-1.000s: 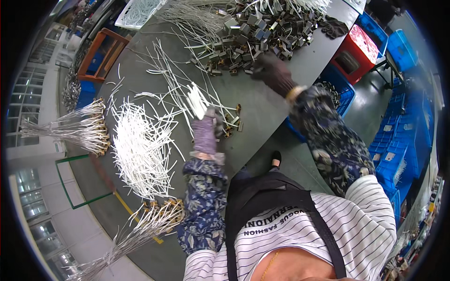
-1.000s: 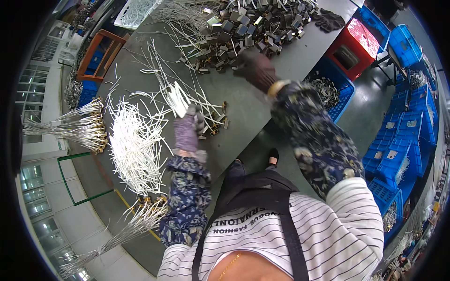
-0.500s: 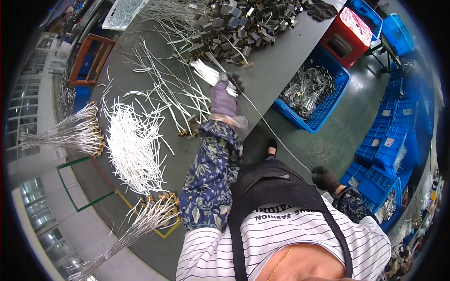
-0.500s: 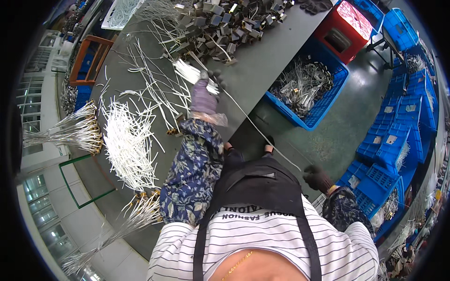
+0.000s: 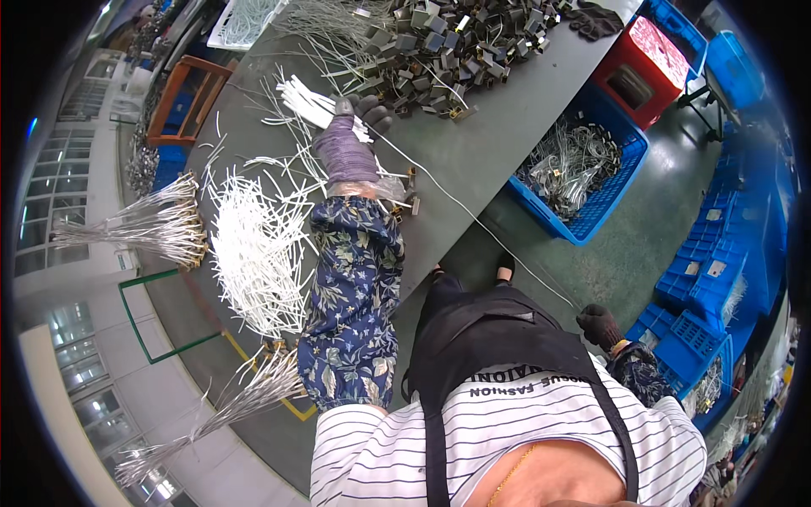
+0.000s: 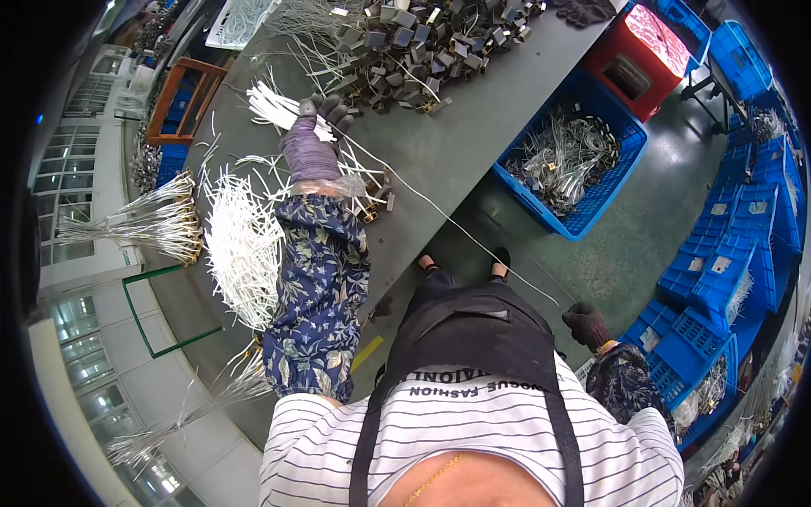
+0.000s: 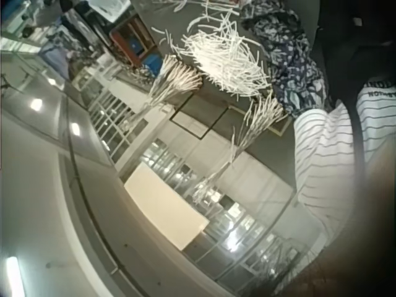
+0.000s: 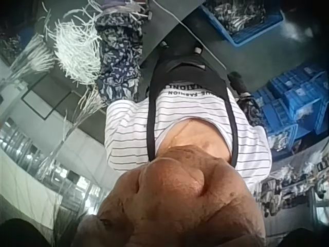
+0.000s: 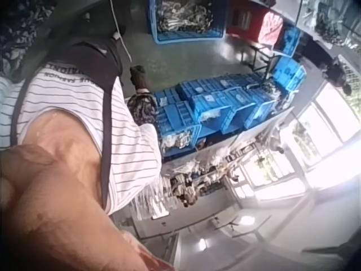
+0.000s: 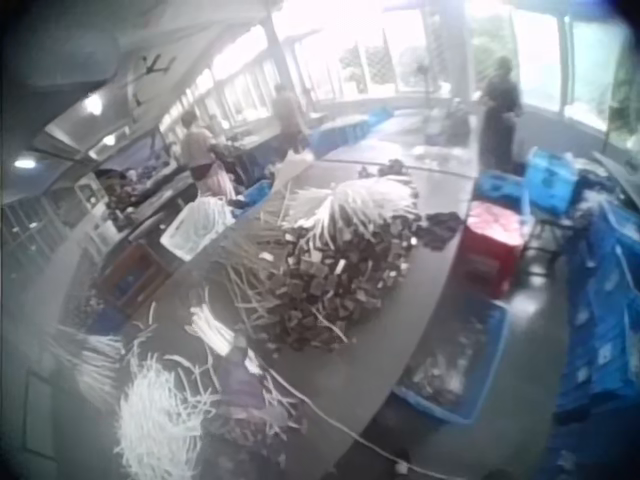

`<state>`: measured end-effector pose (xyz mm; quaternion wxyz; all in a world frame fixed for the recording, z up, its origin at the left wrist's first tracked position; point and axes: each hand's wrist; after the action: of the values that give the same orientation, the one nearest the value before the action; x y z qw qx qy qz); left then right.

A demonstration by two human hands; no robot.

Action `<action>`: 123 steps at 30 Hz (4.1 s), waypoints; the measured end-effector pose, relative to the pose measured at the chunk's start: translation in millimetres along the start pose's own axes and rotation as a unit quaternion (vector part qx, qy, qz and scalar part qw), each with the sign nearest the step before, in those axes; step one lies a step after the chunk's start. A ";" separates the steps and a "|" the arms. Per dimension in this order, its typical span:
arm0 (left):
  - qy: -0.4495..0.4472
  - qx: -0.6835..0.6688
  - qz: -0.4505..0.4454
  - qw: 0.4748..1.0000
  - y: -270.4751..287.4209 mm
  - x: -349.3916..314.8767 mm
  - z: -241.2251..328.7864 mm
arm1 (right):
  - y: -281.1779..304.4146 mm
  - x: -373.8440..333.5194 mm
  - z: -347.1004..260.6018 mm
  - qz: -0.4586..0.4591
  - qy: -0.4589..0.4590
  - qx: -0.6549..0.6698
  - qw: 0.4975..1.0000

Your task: Sorting and preparing bundles of electrical wire harnesses on an industrial workbench.

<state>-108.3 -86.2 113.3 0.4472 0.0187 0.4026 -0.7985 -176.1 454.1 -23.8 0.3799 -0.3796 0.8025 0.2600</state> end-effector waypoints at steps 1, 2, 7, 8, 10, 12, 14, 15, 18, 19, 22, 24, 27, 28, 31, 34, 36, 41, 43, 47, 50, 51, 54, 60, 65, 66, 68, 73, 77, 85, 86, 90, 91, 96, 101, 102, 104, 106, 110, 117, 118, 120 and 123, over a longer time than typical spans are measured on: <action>-0.003 0.033 0.003 0.999 0.1 -2.6 -1.0 | 1.2 1.2 3.7 0.000 0.002 0.000 1.000; -0.005 0.066 0.007 0.998 0.8 -5.7 -3.8 | 2.3 2.3 8.2 -0.002 0.006 0.010 1.000; 0.142 0.172 -0.085 0.971 39.0 -43.1 -95.9 | -23.3 -5.7 -24.4 -0.036 0.025 0.061 0.997; 0.199 0.216 -0.045 0.955 66.0 -31.3 -123.4 | -34.7 -7.2 -41.5 -0.036 0.029 0.029 0.998; 0.198 0.143 -0.112 0.963 29.5 -73.3 -125.8 | -30.0 -1.5 -45.9 -0.019 0.017 0.007 1.000; 0.270 -0.010 0.052 0.961 46.7 -58.4 -90.2 | -31.6 5.4 -40.8 -0.017 0.050 0.057 0.997; 0.086 0.097 0.082 0.988 17.0 -71.9 -37.6 | -38.7 20.3 -52.9 -0.027 0.077 0.054 0.995; 0.071 0.175 0.114 0.976 22.4 -68.1 -32.4 | -51.8 28.3 -76.8 -0.021 0.093 0.027 0.995; 0.064 0.377 0.176 0.907 86.3 -47.6 -69.2 | -120.1 46.6 -178.8 -0.101 0.190 0.073 0.974; 0.079 0.398 0.164 0.899 82.0 -62.4 -88.1 | -144.1 53.3 -207.4 -0.119 0.284 0.058 0.950; 0.122 0.374 0.176 0.902 66.3 -63.9 -85.9 | -174.0 58.3 -268.7 -0.144 0.386 0.040 0.910; 0.107 0.503 0.192 0.836 84.3 -51.1 -38.2 | -182.8 85.6 -281.6 -0.052 0.466 -0.133 0.873; 0.072 0.511 0.216 0.829 133.4 -31.3 -5.0 | -177.0 90.0 -352.2 0.082 0.451 -0.059 0.887; 0.094 0.422 0.193 0.881 117.6 -34.1 -1.8 | -170.6 96.5 -371.6 0.101 0.439 -0.019 0.893; 0.135 0.273 0.061 0.951 97.3 -35.8 -27.4 | -141.3 144.7 -371.0 0.049 0.449 0.063 0.890; 0.163 0.020 -0.002 0.987 56.3 -42.9 -83.2 | -147.7 127.6 -325.2 -0.002 0.468 -0.023 0.883; 0.212 -0.057 -0.013 0.976 39.9 -41.6 -107.2 | -142.3 106.5 -268.0 -0.006 0.732 -0.306 0.609; 0.180 0.039 -0.011 0.983 -1.1 -40.3 -122.4 | -62.6 62.0 -11.1 -0.088 0.506 -0.535 0.670; 0.148 -0.014 -0.017 0.989 16.5 -16.9 -118.9 | -34.4 31.2 40.6 -0.108 0.277 -0.497 0.815; 0.061 -0.029 -0.005 0.998 31.0 -1.5 -63.5 | -22.9 -25.0 7.1 0.033 0.001 -0.203 0.979; 0.018 -0.020 0.017 0.999 19.0 2.4 -31.0 | -18.7 -10.1 22.4 0.053 0.039 -0.152 0.986; 0.023 -0.022 0.016 0.999 17.6 5.3 -19.2 | -19.4 -7.7 17.1 0.051 0.043 -0.150 0.986; -0.005 -0.025 0.061 0.998 7.5 8.1 -4.7 | -19.8 -3.3 0.4 0.060 0.036 -0.142 0.987; 0.045 0.050 -0.029 0.997 9.9 -23.8 -36.2 | -31.0 6.6 -5.3 0.063 0.085 -0.083 0.991; 0.189 0.156 -0.065 0.967 45.7 -77.8 -136.4 | -44.8 18.2 -11.1 0.022 0.116 -0.065 0.991; 0.185 0.138 -0.044 0.972 57.3 -75.8 -127.9 | -44.5 22.3 -13.3 0.023 0.116 -0.068 0.991; 0.131 0.091 0.000 0.987 88.2 -53.9 -87.9 | -46.3 33.1 -17.4 0.038 0.184 -0.113 0.976; 0.082 0.404 0.216 0.885 80.5 -63.1 -50.8 | -124.2 63.1 -145.2 -0.065 0.318 0.052 0.944; 0.108 0.522 0.187 0.825 89.7 -64.8 -82.6 | -182.7 59.4 -270.7 -0.045 0.447 -0.097 0.888; 0.117 0.352 0.109 0.922 86.2 -54.7 -24.3 | -181.5 196.3 -372.4 0.196 0.428 -0.085 0.878; 0.137 0.280 0.048 0.949 77.4 -52.6 -38.8 | -168.3 198.4 -364.7 0.207 0.426 -0.086 0.876; 0.221 -0.063 0.017 0.973 80.0 -55.8 -117.0 | -150.1 147.5 -287.0 -0.012 0.689 -0.350 0.634; 0.221 -0.053 0.035 0.973 69.5 -64.5 -133.0 | -144.2 116.0 -263.0 -0.042 0.686 -0.344 0.640; 0.278 -0.064 -0.055 0.957 42.5 -68.4 -197.6 | -66.3 21.9 -71.4 -0.137 0.401 -0.273 0.864; 0.213 -0.054 -0.009 0.975 44.3 -39.9 -180.1 | -15.2 -37.2 14.3 -0.114 0.115 -0.181 0.970; 0.225 -0.084 -0.027 0.970 43.7 -33.3 -169.8 | -15.5 -51.6 -0.6 -0.082 0.053 -0.224 0.970; 0.167 -0.046 -0.001 0.985 33.5 -27.4 -142.3 | -12.0 -52.2 3.3 -0.076 0.050 -0.233 0.968; 0.095 0.008 0.025 0.995 25.6 -25.1 -112.5 | -10.6 -42.5 20.2 -0.021 0.007 -0.146 0.989; 0.104 -0.015 0.049 0.993 10.6 -31.8 -58.4 | -16.2 -22.6 20.9 0.006 0.048 -0.136 0.990; -0.041 0.004 0.083 0.996 20.3 -20.9 -20.5 | -16.7 -6.5 15.6 0.027 0.081 -0.091 0.992; -0.044 0.018 0.096 0.994 18.1 -22.2 -20.1 | -15.3 -4.4 19.7 0.039 0.090 -0.092 0.991; -0.042 0.026 0.103 0.993 17.6 -24.2 -19.1 | -11.9 -1.6 22.3 0.036 0.103 -0.107 0.988; -0.046 0.027 0.123 0.991 22.4 -26.9 -17.3 | -10.1 -3.4 16.4 0.042 0.119 -0.120 0.985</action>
<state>-81.5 -62.2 98.1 0.5595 0.0436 0.3546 -0.7478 -159.7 461.2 -31.8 0.2217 -0.4165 0.8202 0.3236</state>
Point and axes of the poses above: each hand's wrist, its own x-axis towards the middle knuckle, its own y-axis out of the back of the hand, z = x × y, and after that the axes turned 15 degrees about y, right-handed
